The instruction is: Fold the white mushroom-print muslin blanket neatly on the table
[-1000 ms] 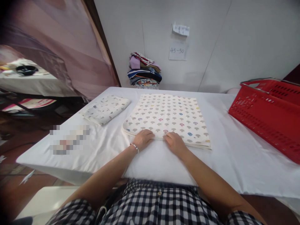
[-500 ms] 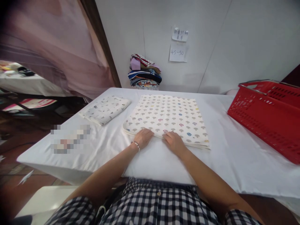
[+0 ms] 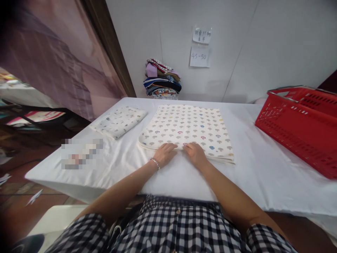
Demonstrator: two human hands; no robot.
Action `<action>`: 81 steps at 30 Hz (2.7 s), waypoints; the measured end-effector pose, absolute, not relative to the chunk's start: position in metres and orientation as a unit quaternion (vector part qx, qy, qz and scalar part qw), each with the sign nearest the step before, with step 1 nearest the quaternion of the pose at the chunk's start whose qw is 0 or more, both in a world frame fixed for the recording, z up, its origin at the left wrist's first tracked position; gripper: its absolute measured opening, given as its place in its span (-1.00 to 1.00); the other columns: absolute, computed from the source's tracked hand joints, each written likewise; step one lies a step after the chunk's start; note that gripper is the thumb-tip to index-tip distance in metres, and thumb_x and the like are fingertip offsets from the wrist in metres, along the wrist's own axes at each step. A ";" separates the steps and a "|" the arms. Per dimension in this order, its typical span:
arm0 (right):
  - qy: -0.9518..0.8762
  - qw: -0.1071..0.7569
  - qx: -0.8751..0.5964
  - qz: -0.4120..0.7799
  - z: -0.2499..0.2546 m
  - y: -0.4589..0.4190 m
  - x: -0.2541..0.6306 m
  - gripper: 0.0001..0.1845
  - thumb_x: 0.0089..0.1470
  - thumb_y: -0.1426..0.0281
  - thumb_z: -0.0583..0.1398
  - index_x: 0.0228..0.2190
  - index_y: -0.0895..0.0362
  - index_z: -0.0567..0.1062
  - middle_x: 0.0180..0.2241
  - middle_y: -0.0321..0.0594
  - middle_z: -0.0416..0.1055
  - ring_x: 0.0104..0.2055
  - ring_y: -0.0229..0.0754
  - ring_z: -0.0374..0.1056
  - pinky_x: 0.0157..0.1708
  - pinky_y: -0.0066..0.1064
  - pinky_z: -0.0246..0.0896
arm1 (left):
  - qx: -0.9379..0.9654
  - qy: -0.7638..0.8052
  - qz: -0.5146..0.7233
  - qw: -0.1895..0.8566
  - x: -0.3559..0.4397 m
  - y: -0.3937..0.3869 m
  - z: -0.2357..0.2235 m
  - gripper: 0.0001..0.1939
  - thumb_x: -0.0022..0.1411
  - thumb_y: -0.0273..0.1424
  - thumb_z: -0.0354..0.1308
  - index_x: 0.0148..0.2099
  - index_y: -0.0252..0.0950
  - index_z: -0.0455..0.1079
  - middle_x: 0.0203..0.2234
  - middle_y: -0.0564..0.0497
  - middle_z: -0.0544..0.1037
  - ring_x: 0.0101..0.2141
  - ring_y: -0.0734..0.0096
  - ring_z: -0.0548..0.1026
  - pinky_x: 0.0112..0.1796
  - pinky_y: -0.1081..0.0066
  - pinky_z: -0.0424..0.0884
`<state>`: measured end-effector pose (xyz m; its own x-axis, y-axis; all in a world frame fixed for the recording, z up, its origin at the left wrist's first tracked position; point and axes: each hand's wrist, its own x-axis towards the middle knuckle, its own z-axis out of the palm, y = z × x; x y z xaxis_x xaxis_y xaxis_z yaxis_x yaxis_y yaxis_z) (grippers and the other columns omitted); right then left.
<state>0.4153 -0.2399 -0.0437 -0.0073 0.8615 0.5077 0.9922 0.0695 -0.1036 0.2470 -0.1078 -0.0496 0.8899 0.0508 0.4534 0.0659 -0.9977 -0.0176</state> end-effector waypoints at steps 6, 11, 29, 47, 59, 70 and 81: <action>-0.692 0.223 -0.671 -0.146 -0.041 -0.239 0.413 -0.68 0.23 0.36 -0.05 -0.29 0.10 0.50 -0.38 -0.16 0.36 -0.30 -0.16 0.23 -0.33 -0.34 0.08 | -0.975 -0.018 -0.216 0.039 0.265 -0.112 -0.046 -0.73 0.27 -0.51 -0.07 -0.39 -0.29 0.41 -0.04 -0.05 0.40 0.05 0.23 0.24 -0.06 0.18 0.24; -0.693 0.214 -0.672 -0.150 -0.043 -0.240 0.414 -0.69 0.23 0.37 -0.04 -0.29 0.09 0.50 -0.38 -0.15 0.36 -0.28 -0.16 0.24 -0.32 -0.35 0.08 | -0.981 -0.021 -0.194 0.018 0.268 -0.118 -0.042 -0.73 0.25 -0.59 -0.12 -0.31 -0.31 0.40 -0.11 -0.06 0.43 0.07 0.27 0.23 -0.07 0.22 0.28; -0.723 0.209 -0.652 -0.097 -0.047 -0.247 0.407 -0.75 0.17 0.35 0.04 -0.20 0.17 0.44 -0.28 -0.10 0.37 -0.22 -0.12 0.23 -0.25 -0.29 0.12 | -0.965 -0.059 -0.253 -0.023 0.251 -0.118 -0.050 -0.81 0.24 -0.57 -0.10 -0.26 -0.32 0.33 -0.20 -0.06 0.47 -0.11 0.31 0.38 -0.06 0.23 0.25; -0.711 0.198 -0.661 -0.136 -0.055 -0.247 0.411 -0.69 0.22 0.40 -0.07 -0.24 0.18 0.45 -0.26 -0.06 0.40 -0.24 -0.12 0.28 -0.26 -0.31 0.19 | -0.963 -0.227 -0.136 0.056 0.236 -0.101 -0.043 -0.80 0.19 -0.58 -0.08 -0.21 -0.31 0.33 -0.23 -0.09 0.43 -0.19 0.27 0.35 -0.24 0.30 0.24; -0.730 0.210 -0.639 -0.120 -0.051 -0.245 0.401 -0.70 0.22 0.43 -0.09 -0.32 0.17 0.42 -0.30 -0.09 0.37 -0.28 -0.15 0.24 -0.29 -0.33 0.14 | -0.946 -0.269 -0.170 0.065 0.157 -0.044 -0.036 -0.69 0.15 -0.62 -0.09 -0.17 -0.27 0.41 -0.30 -0.07 0.49 -0.20 0.30 0.40 -0.13 0.30 0.26; -0.715 0.178 -0.668 -0.105 -0.044 -0.237 0.400 -0.74 0.18 0.53 -0.08 -0.33 0.18 0.39 -0.38 -0.14 0.33 -0.34 -0.19 0.17 -0.34 -0.36 0.07 | -0.964 -0.179 -0.191 0.050 0.198 -0.083 -0.027 -0.59 0.10 -0.57 -0.06 0.00 -0.29 0.33 -0.04 -0.13 0.43 -0.02 0.16 0.34 -0.01 0.11 0.17; -0.701 0.241 -0.668 -0.054 -0.037 -0.270 0.417 -0.72 0.15 0.48 0.00 -0.09 0.19 0.34 -0.21 -0.11 0.40 -0.16 -0.18 0.25 -0.15 -0.33 0.14 | -0.987 -0.121 -0.109 0.014 0.276 -0.134 -0.028 -0.82 0.22 -0.51 -0.07 -0.22 -0.29 0.36 -0.28 -0.06 0.46 -0.20 0.25 0.37 -0.22 0.29 0.28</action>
<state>0.4169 -0.2699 -0.0366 0.0101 0.9118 0.4106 0.9638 0.1006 -0.2470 0.2760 -0.1336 -0.0285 0.9468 0.2366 0.2182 0.2425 -0.9701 -0.0005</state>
